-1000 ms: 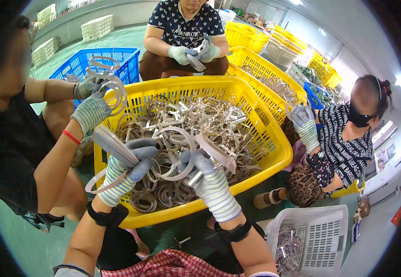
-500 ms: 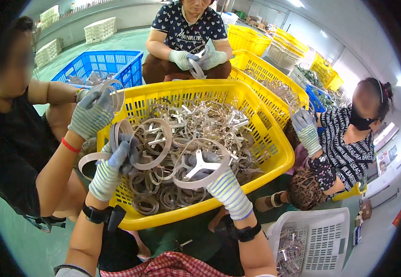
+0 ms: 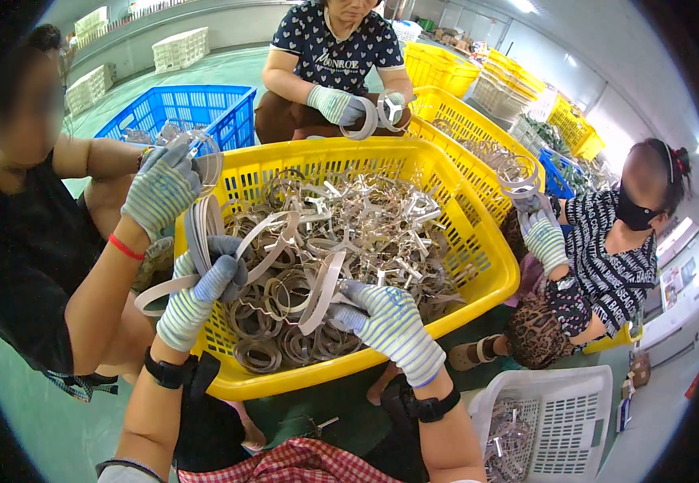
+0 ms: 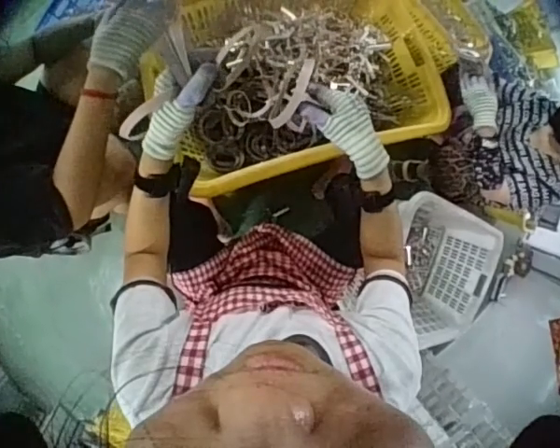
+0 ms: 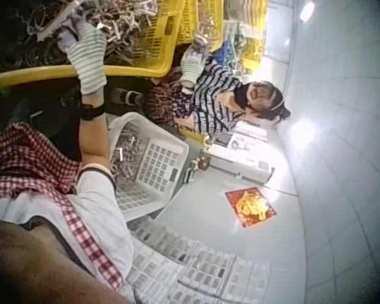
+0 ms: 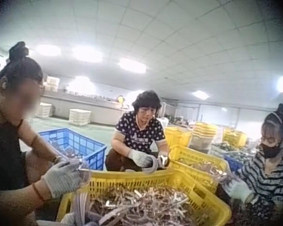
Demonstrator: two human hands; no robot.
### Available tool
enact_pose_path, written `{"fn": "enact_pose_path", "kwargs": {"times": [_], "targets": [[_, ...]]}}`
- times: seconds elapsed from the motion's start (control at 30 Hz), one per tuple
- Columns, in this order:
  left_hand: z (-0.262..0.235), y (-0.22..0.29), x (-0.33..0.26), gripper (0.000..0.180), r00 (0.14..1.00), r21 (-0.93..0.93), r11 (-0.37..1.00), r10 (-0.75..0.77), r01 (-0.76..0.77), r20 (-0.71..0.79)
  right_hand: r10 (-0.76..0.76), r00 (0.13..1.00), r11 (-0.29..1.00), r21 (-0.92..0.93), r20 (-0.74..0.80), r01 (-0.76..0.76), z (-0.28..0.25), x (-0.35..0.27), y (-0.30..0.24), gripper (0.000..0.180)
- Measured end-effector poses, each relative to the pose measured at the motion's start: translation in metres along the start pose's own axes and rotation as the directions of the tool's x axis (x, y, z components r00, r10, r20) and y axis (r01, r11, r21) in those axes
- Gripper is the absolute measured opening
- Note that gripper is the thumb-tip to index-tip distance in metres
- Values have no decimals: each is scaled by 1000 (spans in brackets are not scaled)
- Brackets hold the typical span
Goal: Sorting and cleaning plastic rings from a bin of scrap material.
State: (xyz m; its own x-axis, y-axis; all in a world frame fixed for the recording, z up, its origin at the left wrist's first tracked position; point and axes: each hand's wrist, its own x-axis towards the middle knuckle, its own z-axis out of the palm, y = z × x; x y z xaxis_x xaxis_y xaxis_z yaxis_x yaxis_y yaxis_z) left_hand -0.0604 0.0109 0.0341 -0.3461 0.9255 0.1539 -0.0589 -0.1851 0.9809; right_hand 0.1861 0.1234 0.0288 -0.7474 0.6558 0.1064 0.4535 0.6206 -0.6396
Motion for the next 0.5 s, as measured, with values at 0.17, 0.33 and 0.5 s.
{"fn": "enact_pose_path", "kwargs": {"times": [0.17, 0.33, 0.5], "targets": [[3, -3, -2, 24, 993, 63, 993, 91, -96, 69, 35, 999, 999, 20, 27, -35, 0, -1, -1, 40], [-13, -5, 1, 33, 955, 254, 940, 166, -229, 245, 77, 997, 925, 370, 32, -83, -9, -2, -8, 37], [-10, -5, 1, 32, 971, 290, 946, 80, -146, 227, 91, 993, 912, 407, -79, -51, -14, -4, 2, 35]]}}
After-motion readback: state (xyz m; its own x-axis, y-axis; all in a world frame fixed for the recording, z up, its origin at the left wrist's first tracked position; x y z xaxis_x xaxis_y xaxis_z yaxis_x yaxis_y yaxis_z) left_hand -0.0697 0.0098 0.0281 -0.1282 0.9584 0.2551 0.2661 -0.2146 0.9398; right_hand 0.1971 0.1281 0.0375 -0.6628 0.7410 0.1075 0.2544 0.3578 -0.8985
